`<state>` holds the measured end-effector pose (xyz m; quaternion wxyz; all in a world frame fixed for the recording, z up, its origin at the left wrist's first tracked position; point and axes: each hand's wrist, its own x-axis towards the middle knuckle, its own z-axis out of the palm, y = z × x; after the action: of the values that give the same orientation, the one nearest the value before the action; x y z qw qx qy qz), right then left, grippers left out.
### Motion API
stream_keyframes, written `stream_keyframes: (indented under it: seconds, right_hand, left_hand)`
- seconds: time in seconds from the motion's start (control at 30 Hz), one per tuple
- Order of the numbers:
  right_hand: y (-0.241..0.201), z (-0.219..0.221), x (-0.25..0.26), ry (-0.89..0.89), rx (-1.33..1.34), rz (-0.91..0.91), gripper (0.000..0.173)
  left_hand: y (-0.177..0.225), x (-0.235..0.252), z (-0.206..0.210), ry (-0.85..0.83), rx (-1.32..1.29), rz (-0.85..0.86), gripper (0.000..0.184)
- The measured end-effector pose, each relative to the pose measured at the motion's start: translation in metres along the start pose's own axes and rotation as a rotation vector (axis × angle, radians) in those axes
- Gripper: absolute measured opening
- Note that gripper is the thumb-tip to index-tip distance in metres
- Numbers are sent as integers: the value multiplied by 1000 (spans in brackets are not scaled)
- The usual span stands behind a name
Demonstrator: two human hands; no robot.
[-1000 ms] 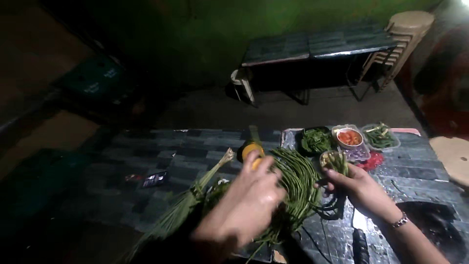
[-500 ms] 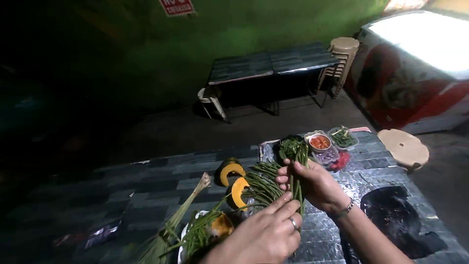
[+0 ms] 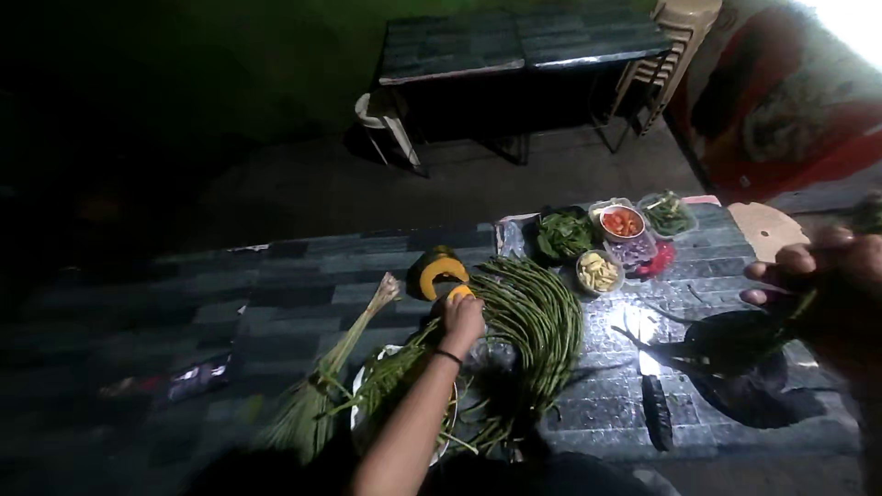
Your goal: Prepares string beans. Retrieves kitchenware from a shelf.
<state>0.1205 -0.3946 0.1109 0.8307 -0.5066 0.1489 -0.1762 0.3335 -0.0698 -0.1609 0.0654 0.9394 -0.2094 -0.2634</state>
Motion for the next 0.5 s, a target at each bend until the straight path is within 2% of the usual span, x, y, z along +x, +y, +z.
stream_keyframes:
  seconds: [0.07, 0.2, 0.27, 0.33, 0.4, 0.43, 0.5]
  right_hand:
    - [6, 1, -3, 26, -35, -4, 21]
    - [17, -8, -11, 39, -74, 0, 19]
    - [17, -13, -17, 45, -76, 15, 18]
    - [18, -25, -21, 34, -56, 21, 18]
    - [21, -36, -26, 54, -41, 40, 19]
    - [24, -39, -28, 73, -37, 53, 19]
    - [30, -39, -28, 98, -34, 71, 18]
  left_hand:
    - [5, 14, 26, -95, 112, 0, 34]
    - [3, 21, 37, -61, 102, 61, 28]
    - [-5, 13, 30, -137, 62, 167, 23]
    - [-3, -6, 11, -306, 98, 265, 23]
    - [2, -25, -2, -388, 143, 241, 30]
    - [1, -28, -4, -357, 121, 193, 35]
    - [-3, -16, -2, -195, 63, 105, 39]
